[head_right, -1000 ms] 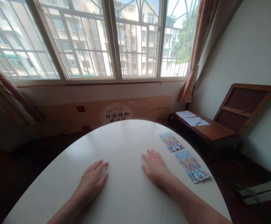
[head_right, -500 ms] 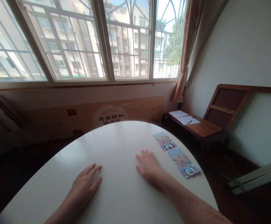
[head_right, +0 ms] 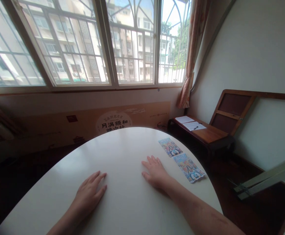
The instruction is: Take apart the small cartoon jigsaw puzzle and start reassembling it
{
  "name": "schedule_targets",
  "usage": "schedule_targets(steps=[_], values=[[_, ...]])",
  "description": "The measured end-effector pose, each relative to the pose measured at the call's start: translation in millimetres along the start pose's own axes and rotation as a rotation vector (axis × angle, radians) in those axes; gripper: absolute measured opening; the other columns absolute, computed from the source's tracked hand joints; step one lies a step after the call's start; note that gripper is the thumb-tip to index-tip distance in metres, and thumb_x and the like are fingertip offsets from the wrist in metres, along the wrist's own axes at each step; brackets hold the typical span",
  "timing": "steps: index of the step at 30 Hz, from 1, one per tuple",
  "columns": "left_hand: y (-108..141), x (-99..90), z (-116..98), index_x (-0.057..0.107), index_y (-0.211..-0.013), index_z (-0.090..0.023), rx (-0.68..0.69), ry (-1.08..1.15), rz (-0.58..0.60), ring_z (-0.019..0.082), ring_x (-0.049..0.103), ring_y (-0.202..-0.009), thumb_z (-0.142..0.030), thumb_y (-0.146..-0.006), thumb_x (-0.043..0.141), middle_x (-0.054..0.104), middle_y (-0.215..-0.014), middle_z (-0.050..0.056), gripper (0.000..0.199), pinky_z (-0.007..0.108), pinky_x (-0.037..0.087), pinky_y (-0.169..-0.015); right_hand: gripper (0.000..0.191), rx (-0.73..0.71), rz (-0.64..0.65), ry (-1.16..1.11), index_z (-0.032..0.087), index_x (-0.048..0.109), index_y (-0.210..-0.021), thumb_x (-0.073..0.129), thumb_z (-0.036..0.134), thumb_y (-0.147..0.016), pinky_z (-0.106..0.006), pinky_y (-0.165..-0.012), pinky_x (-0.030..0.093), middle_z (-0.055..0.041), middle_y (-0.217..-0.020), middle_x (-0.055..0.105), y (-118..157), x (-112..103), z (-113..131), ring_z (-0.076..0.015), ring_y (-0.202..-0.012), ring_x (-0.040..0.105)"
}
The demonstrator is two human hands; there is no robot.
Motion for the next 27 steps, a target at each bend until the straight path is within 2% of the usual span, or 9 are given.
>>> schedule_targets(steps=[3, 6, 7, 9, 11, 14, 17, 22, 27], values=[[0.4, -0.5, -0.8, 0.055, -0.145, -0.016, 0.009, 0.004, -0.014, 0.029, 0.039, -0.146, -0.033, -0.096, 0.048, 0.045, -0.156, 0.014, 0.053, 0.044, 0.029, -0.121, 0.053, -0.016, -0.113, -0.017, 0.022, 0.058, -0.144, 0.059, 0.037, -0.093, -0.050, -0.122, 0.022, -0.0153, -0.161, 0.035, -0.5, -11.8, -5.4, -0.0317, -0.151, 0.027], [1.5, -1.2, -2.2, 0.055, -0.145, -0.016, 0.010, 0.005, -0.017, 0.029, 0.039, -0.146, -0.032, -0.096, 0.048, 0.045, -0.156, 0.014, 0.052, 0.043, 0.028, -0.121, 0.048, 0.012, -0.343, -0.017, 0.021, 0.058, -0.143, 0.050, 0.035, -0.097, -0.049, -0.124, 0.018, -0.0120, -0.165, 0.027, -0.9, -42.5, -21.3, -0.0283, -0.155, 0.016], [2.0, -1.7, -2.9, 0.054, -0.145, -0.016, 0.009, 0.002, -0.013, 0.029, 0.039, -0.146, -0.032, -0.096, 0.048, 0.045, -0.156, 0.014, 0.052, 0.043, 0.028, -0.121, 0.044, 0.027, -0.478, -0.022, 0.022, 0.062, -0.138, 0.051, 0.035, -0.097, -0.048, -0.123, 0.022, -0.0116, -0.162, 0.034, -0.9, -55.6, -28.8, -0.0277, -0.153, 0.023], [3.0, -2.7, -4.1, 0.054, -0.146, -0.017, 0.005, -0.004, -0.007, 0.028, 0.039, -0.146, -0.033, -0.097, 0.048, 0.044, -0.157, 0.014, 0.052, 0.042, 0.027, -0.121, 0.043, 0.081, -0.536, -0.022, 0.019, 0.063, -0.136, 0.047, 0.034, -0.098, -0.046, -0.122, 0.025, -0.0133, -0.158, 0.039, -3.1, -78.9, -46.0, -0.0272, -0.149, 0.031], [3.8, -3.8, -5.1, 0.054, -0.146, -0.017, 0.002, -0.002, -0.008, 0.028, 0.039, -0.146, -0.033, -0.097, 0.049, 0.044, -0.157, 0.014, 0.052, 0.042, 0.027, -0.121, 0.038, 0.132, -0.504, -0.020, 0.020, 0.066, -0.131, 0.050, 0.030, -0.098, -0.046, -0.121, 0.029, -0.0135, -0.152, 0.048, -7.9, -96.1, -64.3, -0.0276, -0.144, 0.041], [4.9, -5.3, -5.9, 0.054, -0.145, -0.017, 0.002, 0.006, -0.011, 0.028, 0.039, -0.145, -0.034, -0.096, 0.049, 0.044, -0.156, 0.014, 0.052, 0.041, 0.028, -0.121, 0.027, 0.212, -0.398, -0.006, 0.021, 0.071, -0.119, 0.058, 0.024, -0.095, -0.043, -0.116, 0.038, -0.0120, -0.142, 0.056, -18.6, -108.3, -90.8, -0.0267, -0.132, 0.053], [6.1, -6.5, -6.3, 0.054, -0.145, -0.017, 0.006, 0.013, -0.013, 0.028, 0.039, -0.145, -0.033, -0.096, 0.048, 0.044, -0.156, 0.014, 0.052, 0.042, 0.027, -0.121, 0.028, 0.302, -0.286, 0.014, 0.018, 0.065, -0.121, 0.063, 0.034, -0.098, -0.047, -0.098, 0.052, -0.0101, -0.130, 0.062, -30.1, -110.4, -114.2, -0.0252, -0.114, 0.062], [8.3, -6.4, -6.9, 0.055, -0.144, -0.017, 0.014, 0.043, -0.030, 0.029, 0.039, -0.145, -0.034, -0.095, 0.049, 0.046, -0.155, 0.015, 0.052, 0.042, 0.027, -0.121, 0.033, 0.417, -0.150, 0.064, 0.018, 0.061, -0.126, 0.062, 0.036, -0.099, -0.045, -0.091, 0.056, -0.0100, -0.129, 0.061, -47.6, -107.8, -141.1, -0.0243, -0.108, 0.064], [8.9, -3.5, -6.2, 0.055, -0.144, -0.018, 0.011, 0.046, -0.032, 0.029, 0.039, -0.145, -0.034, -0.095, 0.048, 0.046, -0.155, 0.014, 0.052, 0.043, 0.027, -0.120, 0.033, 0.477, -0.065, 0.100, 0.018, 0.061, -0.127, 0.062, 0.036, -0.099, -0.045, -0.091, 0.056, -0.0101, -0.129, 0.061, -64.1, -99.5, -151.1, -0.0243, -0.108, 0.063]])
Point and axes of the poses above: each hand's wrist, its own y-axis away from the middle knuckle, its own x-axis out of the palm, z = x × y, the point moved 1 cm from there along -y, towards the middle knuckle
